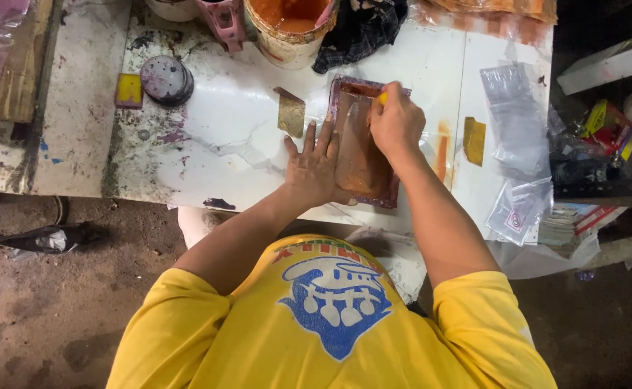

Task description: Spreading ink or emulsion onto a screen printing frame using a small sponge to prepare it for printing.

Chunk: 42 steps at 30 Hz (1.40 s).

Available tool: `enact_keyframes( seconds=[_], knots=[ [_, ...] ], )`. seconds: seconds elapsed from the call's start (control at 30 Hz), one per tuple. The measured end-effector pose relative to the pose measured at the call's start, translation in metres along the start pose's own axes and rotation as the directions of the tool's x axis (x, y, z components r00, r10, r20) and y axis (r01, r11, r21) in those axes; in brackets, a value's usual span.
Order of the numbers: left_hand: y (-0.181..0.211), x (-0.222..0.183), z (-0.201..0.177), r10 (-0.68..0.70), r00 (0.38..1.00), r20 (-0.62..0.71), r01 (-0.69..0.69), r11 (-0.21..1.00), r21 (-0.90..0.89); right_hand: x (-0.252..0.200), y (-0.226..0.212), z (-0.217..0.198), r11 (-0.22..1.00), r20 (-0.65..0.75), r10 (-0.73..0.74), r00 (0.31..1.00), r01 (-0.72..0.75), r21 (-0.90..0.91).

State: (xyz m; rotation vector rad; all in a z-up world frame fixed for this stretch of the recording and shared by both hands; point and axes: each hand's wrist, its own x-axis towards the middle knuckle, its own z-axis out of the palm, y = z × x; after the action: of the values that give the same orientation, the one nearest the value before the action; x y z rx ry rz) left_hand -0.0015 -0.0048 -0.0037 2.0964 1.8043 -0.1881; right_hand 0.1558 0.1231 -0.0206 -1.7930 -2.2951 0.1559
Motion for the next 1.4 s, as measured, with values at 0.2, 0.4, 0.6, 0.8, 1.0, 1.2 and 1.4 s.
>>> enact_keyframes(
  seconds=[0.2,0.4,0.6,0.8,1.0,1.2,1.4],
  knots=[
    [0.000,0.002,-0.001,0.000,1.000,0.017,0.000,1.000,0.003,0.005,-0.005,-0.009,1.000,0.094,-0.005,0.996,0.004,0.011],
    [0.000,0.000,0.002,0.002,1.000,-0.002,-0.002,1.000,-0.006,0.009,-0.001,-0.023,0.975,0.126,-0.197,0.972,0.208,-0.077],
    [-0.001,-0.002,0.000,0.018,0.999,-0.046,-0.020,1.000,-0.024,0.027,0.018,-0.003,0.911,0.024,-0.411,0.911,0.412,-0.034],
    [-0.006,0.005,0.000,0.003,1.000,0.029,-0.001,0.998,-0.058,0.035,0.011,0.019,0.901,-0.047,-0.434,0.900,0.435,-0.002],
    [-0.023,0.005,-0.018,0.090,0.980,0.175,-0.088,0.996,-0.016,0.031,0.011,0.018,0.876,0.129,-0.478,0.869,0.483,-0.009],
    [-0.025,0.005,-0.011,0.089,0.991,0.096,-0.084,0.995,-0.052,0.018,0.011,0.013,0.814,-0.071,-0.580,0.812,0.581,0.004],
    [-0.025,0.007,-0.013,0.073,0.988,0.134,-0.066,0.996,-0.056,0.028,0.017,0.019,0.813,-0.298,-0.573,0.764,0.576,-0.085]
  ],
)
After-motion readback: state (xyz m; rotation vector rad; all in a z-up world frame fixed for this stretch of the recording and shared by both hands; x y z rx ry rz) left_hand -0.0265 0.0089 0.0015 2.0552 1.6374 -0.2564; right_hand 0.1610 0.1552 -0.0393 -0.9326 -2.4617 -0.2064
